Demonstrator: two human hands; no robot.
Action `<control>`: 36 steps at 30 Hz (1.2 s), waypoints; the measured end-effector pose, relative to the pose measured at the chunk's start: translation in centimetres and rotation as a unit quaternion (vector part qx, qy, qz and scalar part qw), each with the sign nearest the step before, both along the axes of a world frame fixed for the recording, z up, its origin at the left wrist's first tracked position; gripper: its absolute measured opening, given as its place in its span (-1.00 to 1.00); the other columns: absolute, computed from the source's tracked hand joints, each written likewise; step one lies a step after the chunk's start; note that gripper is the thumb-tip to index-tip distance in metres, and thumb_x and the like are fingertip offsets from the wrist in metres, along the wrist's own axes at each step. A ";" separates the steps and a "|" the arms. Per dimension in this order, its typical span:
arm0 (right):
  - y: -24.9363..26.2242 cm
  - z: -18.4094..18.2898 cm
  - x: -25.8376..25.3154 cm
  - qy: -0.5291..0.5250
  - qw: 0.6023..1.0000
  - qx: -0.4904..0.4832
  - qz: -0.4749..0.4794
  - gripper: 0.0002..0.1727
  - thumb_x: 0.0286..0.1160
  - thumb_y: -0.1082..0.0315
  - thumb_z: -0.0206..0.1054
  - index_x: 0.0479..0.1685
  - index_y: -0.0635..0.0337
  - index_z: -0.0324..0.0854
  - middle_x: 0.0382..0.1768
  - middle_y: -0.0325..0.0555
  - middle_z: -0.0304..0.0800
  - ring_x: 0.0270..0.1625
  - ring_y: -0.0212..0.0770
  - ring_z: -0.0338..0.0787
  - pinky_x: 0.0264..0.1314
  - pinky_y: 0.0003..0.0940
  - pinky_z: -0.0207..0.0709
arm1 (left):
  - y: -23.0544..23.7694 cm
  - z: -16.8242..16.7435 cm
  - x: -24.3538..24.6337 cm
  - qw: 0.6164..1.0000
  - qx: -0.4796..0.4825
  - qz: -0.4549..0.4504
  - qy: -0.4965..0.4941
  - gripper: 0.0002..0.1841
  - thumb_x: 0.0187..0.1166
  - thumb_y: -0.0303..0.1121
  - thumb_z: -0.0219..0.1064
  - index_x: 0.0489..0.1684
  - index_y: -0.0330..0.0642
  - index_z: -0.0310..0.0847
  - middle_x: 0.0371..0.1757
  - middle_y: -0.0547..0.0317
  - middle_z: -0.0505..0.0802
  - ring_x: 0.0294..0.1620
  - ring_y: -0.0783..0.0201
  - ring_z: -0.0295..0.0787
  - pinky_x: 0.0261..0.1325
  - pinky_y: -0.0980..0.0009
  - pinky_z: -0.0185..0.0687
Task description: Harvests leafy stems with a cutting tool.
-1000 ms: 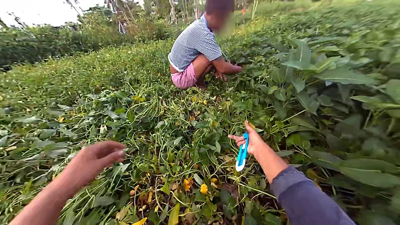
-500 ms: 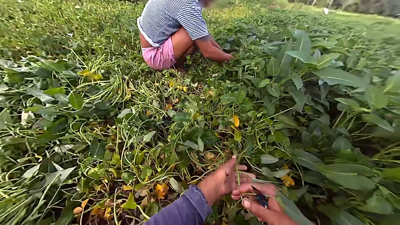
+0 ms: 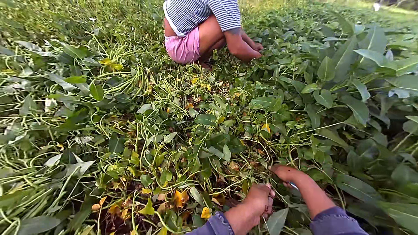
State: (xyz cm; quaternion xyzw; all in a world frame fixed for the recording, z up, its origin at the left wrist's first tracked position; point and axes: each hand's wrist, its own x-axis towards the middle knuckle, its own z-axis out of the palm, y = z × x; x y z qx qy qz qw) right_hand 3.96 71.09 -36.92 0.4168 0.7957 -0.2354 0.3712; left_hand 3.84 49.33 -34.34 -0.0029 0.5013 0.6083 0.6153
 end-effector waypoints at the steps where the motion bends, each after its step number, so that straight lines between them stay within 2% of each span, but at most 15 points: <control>1: 0.3 -0.4 0.4 -0.007 1.000 -0.005 0.017 -0.33 0.89 -0.19 -0.22 0.70 0.08 0.25 0.05 0.18 0.64 -0.14 -0.01 0.68 0.00 -0.05 0.57 | -0.5 -0.2 -0.6 1.000 -0.001 -0.015 0.000 -0.65 0.95 -0.12 -0.20 -0.13 -0.12 0.38 -0.71 0.42 0.28 -0.80 0.50 0.13 -0.70 0.59 0.11; 4: 1.7 0.9 1.7 -0.027 0.998 0.012 0.049 -0.41 0.92 -0.08 -0.18 0.75 -0.02 0.20 0.21 0.29 0.63 0.01 0.11 0.71 0.11 0.08 0.55 | -3.4 -0.8 -3.5 0.996 0.047 -0.071 0.008 -0.67 0.94 -0.12 -0.18 -0.17 -0.06 0.38 -0.71 0.45 0.26 -0.80 0.52 0.08 -0.72 0.60 0.05; 7: 1.0 6.0 0.5 0.070 0.996 0.025 0.047 -0.40 0.92 -0.11 -0.24 0.74 -0.02 0.23 0.04 0.28 0.69 -0.17 0.10 0.71 -0.03 0.08 0.57 | -8.6 -0.3 -8.1 0.988 0.146 -0.040 0.038 -0.66 0.92 -0.13 -0.20 -0.20 0.02 0.42 -0.69 0.50 0.33 -0.77 0.57 0.17 -0.69 0.64 0.13; 9: -1.7 9.6 -2.0 0.212 0.977 -0.018 0.009 -0.34 0.90 -0.16 -0.26 0.70 0.07 0.29 -0.13 0.13 0.76 -0.40 -0.05 0.64 -0.25 -0.09 0.55 | -12.7 -0.4 -10.8 0.984 0.101 0.130 0.067 -0.66 0.92 -0.17 -0.18 -0.18 -0.03 0.48 -0.51 0.45 0.58 -0.57 0.56 0.47 -0.46 0.62 0.45; 11: -5.1 10.2 -5.5 0.353 0.915 -0.168 -0.095 -0.32 0.88 -0.19 -0.34 0.60 0.06 0.39 -0.29 -0.11 0.80 -0.64 -0.39 0.48 -0.56 -0.51 0.36 | -16.0 -1.3 -12.9 0.928 0.020 0.367 0.056 -0.65 0.92 -0.19 -0.11 -0.07 -0.20 0.52 -0.23 0.12 0.79 -0.24 0.26 0.75 -0.13 0.31 0.70; 13: -8.4 8.4 -10.1 0.389 0.835 -0.330 -0.205 -0.17 0.79 -0.35 -0.41 0.49 0.13 0.43 -0.32 -0.09 0.81 -0.68 -0.45 0.44 -0.64 -0.59 0.26 | -18.8 -2.3 -14.5 0.854 -0.002 0.520 0.028 -0.64 0.91 -0.12 -0.11 0.01 -0.21 0.49 -0.06 -0.03 0.79 0.00 0.05 0.81 0.03 0.06 0.74; 15: -11.9 5.4 -14.4 0.346 0.825 -0.372 -0.249 -0.12 0.70 -0.47 -0.41 0.43 0.15 0.30 -0.35 -0.04 0.79 -0.71 -0.42 0.44 -0.69 -0.57 0.24 | -21.1 -2.6 -14.5 0.808 0.028 0.588 0.008 -0.58 0.93 -0.11 -0.22 0.19 -0.20 0.48 0.01 -0.04 0.80 0.02 0.03 0.83 0.06 0.02 0.75; 17: -15.0 2.6 -16.8 0.286 0.850 -0.377 -0.230 -0.08 0.64 -0.54 -0.38 0.59 0.09 0.13 -0.33 -0.02 0.75 -0.71 -0.41 0.43 -0.69 -0.56 0.26 | -22.5 -2.3 -14.0 0.802 0.059 0.595 0.004 -0.54 0.94 -0.11 -0.30 -0.12 -0.14 0.49 -0.20 0.04 0.87 -0.15 0.08 0.91 -0.04 0.09 0.85; 19: -18.0 1.3 -17.4 0.254 0.870 -0.381 -0.183 -0.04 0.60 -0.57 -0.37 0.73 -0.02 0.11 -0.39 -0.05 0.75 -0.73 -0.44 0.39 -0.69 -0.58 0.22 | -23.4 -1.0 -13.5 0.835 0.047 0.548 -0.005 -0.54 0.94 -0.12 -0.29 -0.20 -0.16 0.46 -0.32 0.04 0.83 -0.36 0.18 0.85 -0.26 0.29 0.81; 23: -19.3 1.9 -16.1 0.263 0.875 -0.396 -0.097 -0.12 0.67 -0.51 -0.29 0.55 0.03 0.38 -0.35 -0.06 0.83 -0.69 -0.40 0.50 -0.65 -0.56 0.32 | -26.4 3.4 -12.8 0.930 0.080 0.358 0.013 -0.48 0.91 -0.02 -0.30 -0.41 -0.06 0.42 -0.59 0.31 0.54 -0.76 0.51 0.35 -0.71 0.66 0.30; 28: -13.8 9.3 -8.6 0.409 0.805 -0.418 -0.101 -0.17 0.75 -0.39 -0.45 0.07 0.00 0.65 -0.43 -0.31 0.73 -0.65 -0.53 0.49 -0.65 -0.67 0.34 | -29.0 9.2 -11.5 0.897 0.226 0.373 0.069 -0.52 0.88 0.00 -0.18 -0.41 0.02 0.52 -0.53 0.41 0.53 -0.76 0.64 0.30 -0.74 0.79 0.25; 30: -10.9 10.8 -3.8 0.503 0.744 -0.420 -0.129 -0.33 0.77 -0.35 -0.22 0.03 -0.08 0.68 -0.35 -0.34 0.80 -0.47 -0.54 0.70 -0.50 -0.63 0.59 | -28.2 10.9 -11.2 0.871 0.250 0.412 0.091 -0.47 0.88 0.03 -0.25 -0.44 0.04 0.51 -0.63 0.46 0.47 -0.80 0.64 0.26 -0.76 0.77 0.21; 32: -6.7 10.6 1.6 0.556 0.701 -0.444 -0.054 -0.42 0.71 -0.31 0.05 0.19 -0.06 0.71 -0.09 -0.27 0.85 -0.20 -0.47 0.81 -0.24 -0.55 0.72 | -26.7 11.6 -10.5 0.872 0.251 0.403 0.118 -0.46 0.89 0.03 -0.30 -0.42 0.03 0.49 -0.66 0.46 0.43 -0.80 0.61 0.25 -0.75 0.74 0.20; 34: -6.3 12.3 7.1 0.557 0.726 -0.405 0.001 -0.35 0.54 -0.43 0.13 -0.02 -0.07 0.79 -0.33 -0.38 0.81 -0.42 -0.59 0.73 -0.46 -0.69 0.60 | -23.9 11.3 -8.8 0.908 0.195 0.346 0.137 -0.48 0.91 0.00 -0.36 -0.35 0.02 0.46 -0.63 0.42 0.46 -0.77 0.57 0.26 -0.70 0.69 0.22; 36: -7.4 14.2 12.0 0.508 0.762 -0.398 0.055 -0.32 0.45 -0.50 0.16 -0.01 -0.13 0.83 -0.43 -0.47 0.81 -0.51 -0.63 0.69 -0.53 -0.70 0.55 | -20.1 9.7 -5.9 0.950 0.130 0.263 0.107 -0.55 0.93 -0.14 -0.32 -0.21 -0.10 0.48 -0.51 0.27 0.64 -0.69 0.51 0.42 -0.62 0.64 0.36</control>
